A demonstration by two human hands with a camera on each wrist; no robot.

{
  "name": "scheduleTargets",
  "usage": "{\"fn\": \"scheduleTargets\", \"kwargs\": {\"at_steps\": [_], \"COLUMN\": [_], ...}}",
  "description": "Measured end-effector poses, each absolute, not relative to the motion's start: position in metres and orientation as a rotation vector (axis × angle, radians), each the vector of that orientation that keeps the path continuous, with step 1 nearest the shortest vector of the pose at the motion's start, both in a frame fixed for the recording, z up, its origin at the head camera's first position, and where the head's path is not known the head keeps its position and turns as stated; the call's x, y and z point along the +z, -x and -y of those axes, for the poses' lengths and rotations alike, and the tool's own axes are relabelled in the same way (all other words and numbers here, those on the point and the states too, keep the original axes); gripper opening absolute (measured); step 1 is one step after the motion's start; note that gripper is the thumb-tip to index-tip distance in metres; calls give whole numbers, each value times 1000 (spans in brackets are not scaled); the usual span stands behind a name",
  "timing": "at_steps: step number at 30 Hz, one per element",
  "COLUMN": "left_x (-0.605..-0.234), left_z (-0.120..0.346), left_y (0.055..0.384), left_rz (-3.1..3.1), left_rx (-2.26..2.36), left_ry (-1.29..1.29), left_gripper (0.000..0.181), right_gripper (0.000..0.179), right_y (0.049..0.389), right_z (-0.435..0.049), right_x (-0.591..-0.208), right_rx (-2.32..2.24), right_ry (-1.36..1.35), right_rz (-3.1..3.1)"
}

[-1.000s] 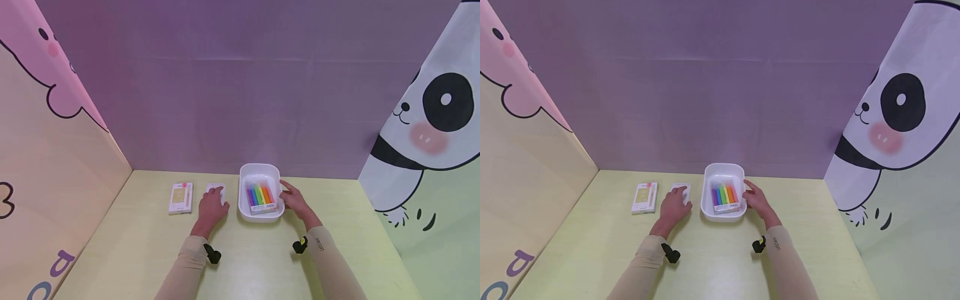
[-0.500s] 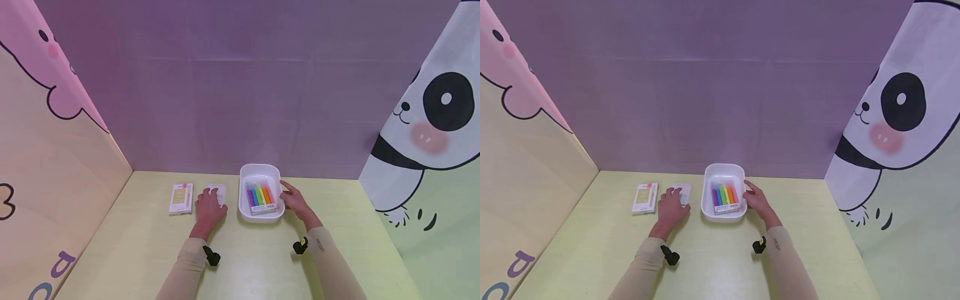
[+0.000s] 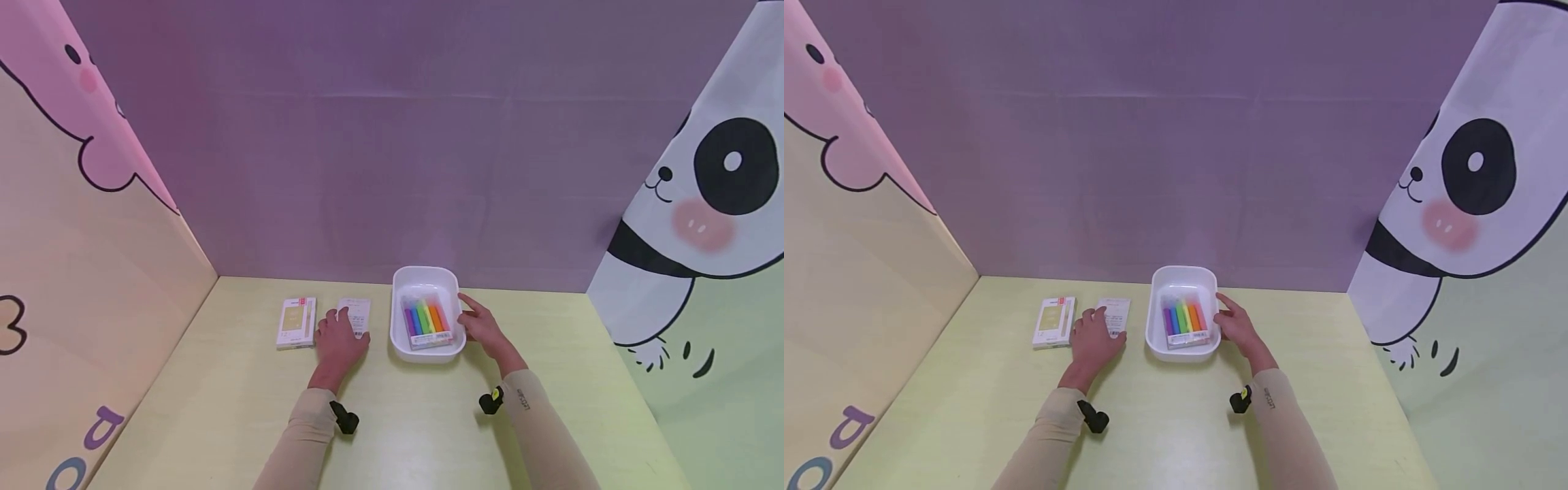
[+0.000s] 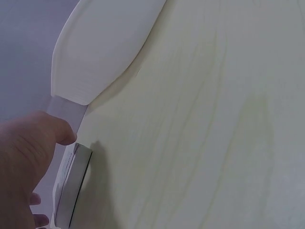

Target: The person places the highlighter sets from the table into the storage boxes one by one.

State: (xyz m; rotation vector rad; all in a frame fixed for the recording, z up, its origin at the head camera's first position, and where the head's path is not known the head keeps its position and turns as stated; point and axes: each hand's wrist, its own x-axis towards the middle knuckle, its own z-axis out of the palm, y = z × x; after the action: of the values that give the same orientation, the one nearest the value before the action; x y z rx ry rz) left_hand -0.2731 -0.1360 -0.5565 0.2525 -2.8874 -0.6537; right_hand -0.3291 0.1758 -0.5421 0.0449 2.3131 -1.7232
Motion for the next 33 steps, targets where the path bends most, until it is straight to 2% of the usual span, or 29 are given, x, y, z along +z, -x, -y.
{"fn": "scheduleTargets", "kwargs": {"at_steps": [17, 33], "left_x": [-568, -565], "left_z": [137, 136], "left_y": [274, 272], "left_rz": [2902, 2929], "left_rx": [-745, -721], "left_ry": [-368, -342], "left_gripper": [106, 98], "right_gripper": [62, 64], "right_y": [328, 328], "right_z": [-175, -177], "right_x": [-540, -539], "right_rx": [-1712, -1747], "right_ry": [-52, -22], "right_rz": [-2311, -2291]}}
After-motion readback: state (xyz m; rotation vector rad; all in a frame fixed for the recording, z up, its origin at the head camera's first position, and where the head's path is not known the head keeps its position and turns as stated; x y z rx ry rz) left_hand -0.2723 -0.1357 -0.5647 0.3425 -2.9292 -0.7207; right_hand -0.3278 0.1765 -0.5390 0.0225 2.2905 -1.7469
